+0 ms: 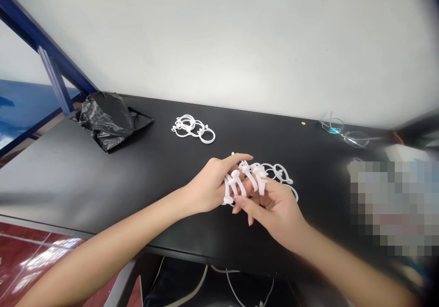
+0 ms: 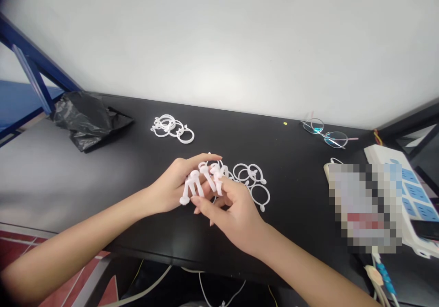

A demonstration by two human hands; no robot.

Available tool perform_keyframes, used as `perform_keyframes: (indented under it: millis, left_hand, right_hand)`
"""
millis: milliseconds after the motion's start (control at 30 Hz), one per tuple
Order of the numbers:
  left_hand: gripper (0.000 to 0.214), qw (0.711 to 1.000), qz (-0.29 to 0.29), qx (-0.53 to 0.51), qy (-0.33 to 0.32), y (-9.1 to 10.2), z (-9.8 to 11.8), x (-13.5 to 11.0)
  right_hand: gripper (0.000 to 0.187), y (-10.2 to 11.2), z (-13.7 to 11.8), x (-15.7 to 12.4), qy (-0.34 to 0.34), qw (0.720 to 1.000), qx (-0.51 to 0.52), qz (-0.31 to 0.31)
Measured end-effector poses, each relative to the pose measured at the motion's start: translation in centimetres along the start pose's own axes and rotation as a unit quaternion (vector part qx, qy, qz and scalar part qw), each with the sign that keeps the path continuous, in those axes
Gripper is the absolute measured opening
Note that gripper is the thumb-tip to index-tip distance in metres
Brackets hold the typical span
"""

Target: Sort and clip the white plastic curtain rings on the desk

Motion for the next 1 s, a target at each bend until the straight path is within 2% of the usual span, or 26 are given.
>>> perform_keyframes:
  millis: [167,267,333,433,467,533,600,733,800,867,1000]
  left_hand:
    - [0.052,1.000,-0.017,0.012,-0.008,-0.3,-0.2,0.1]
    - [0.044,0.997,0.020,0.069,-0.011,0.3,-0.2,0.2]
    - [0.035,0.988,0.075,0.131,-0.041,1.1,0.2,0.2]
    - [0.013,0.941,0.145,0.281,-0.120,1.4,1.3,-0.4]
    - [0.017,0.917,0.150,0.340,-0.147,1.2,1.6,-0.5]
    - [0.032,0.865,0.139,0.443,-0.189,0.5,1.9,-0.7]
    - [0.036,0.822,0.121,0.515,-0.212,-0.1,1.9,-0.8]
    - [0.032,0.778,0.094,0.576,-0.231,-0.6,1.8,-0.7]
    - [0.032,0.773,0.094,0.581,-0.235,-0.6,1.8,-0.8]
    - [0.033,0.780,0.082,0.574,-0.234,-0.5,1.5,-0.8]
    - [0.033,0.800,0.034,0.554,-0.227,-0.5,1.1,-0.7]
  right_hand:
    - [0.015,-0.3,0.4,0.0,-0.040,0.998,0.034,-0.031]
    - [0.023,-0.1,0.0,0.1,-0.038,0.998,0.031,-0.031]
    - [0.025,0.2,-0.5,0.3,-0.028,0.999,0.035,-0.025]
    - [0.029,0.2,-0.7,0.6,-0.026,0.998,0.051,-0.040]
    - [0.031,0.2,-0.6,0.7,-0.033,0.997,0.060,-0.048]
    - [0.036,0.0,-0.2,0.7,-0.047,0.994,0.080,-0.055]
    - [0.039,-0.1,0.2,0.7,-0.057,0.992,0.090,-0.060]
    - [0.043,0.0,0.5,0.4,-0.045,0.995,0.072,-0.041]
    - [0.044,0.2,0.6,0.3,-0.039,0.997,0.065,-0.024]
    - [0.044,0.2,0.8,0.3,-0.050,0.996,0.071,-0.027]
    - [0.046,-0.5,1.1,0.6,-0.103,0.981,0.113,-0.122]
Point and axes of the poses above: each hand's wrist, its own x-axis towards the middle knuckle, its own y-axis out of the back of the hand, z = x × y, the point moved 7 cm from there along x, towards the middle knuckle, and after that the axes turned 4 degrees about y, right-handed, at the moved point
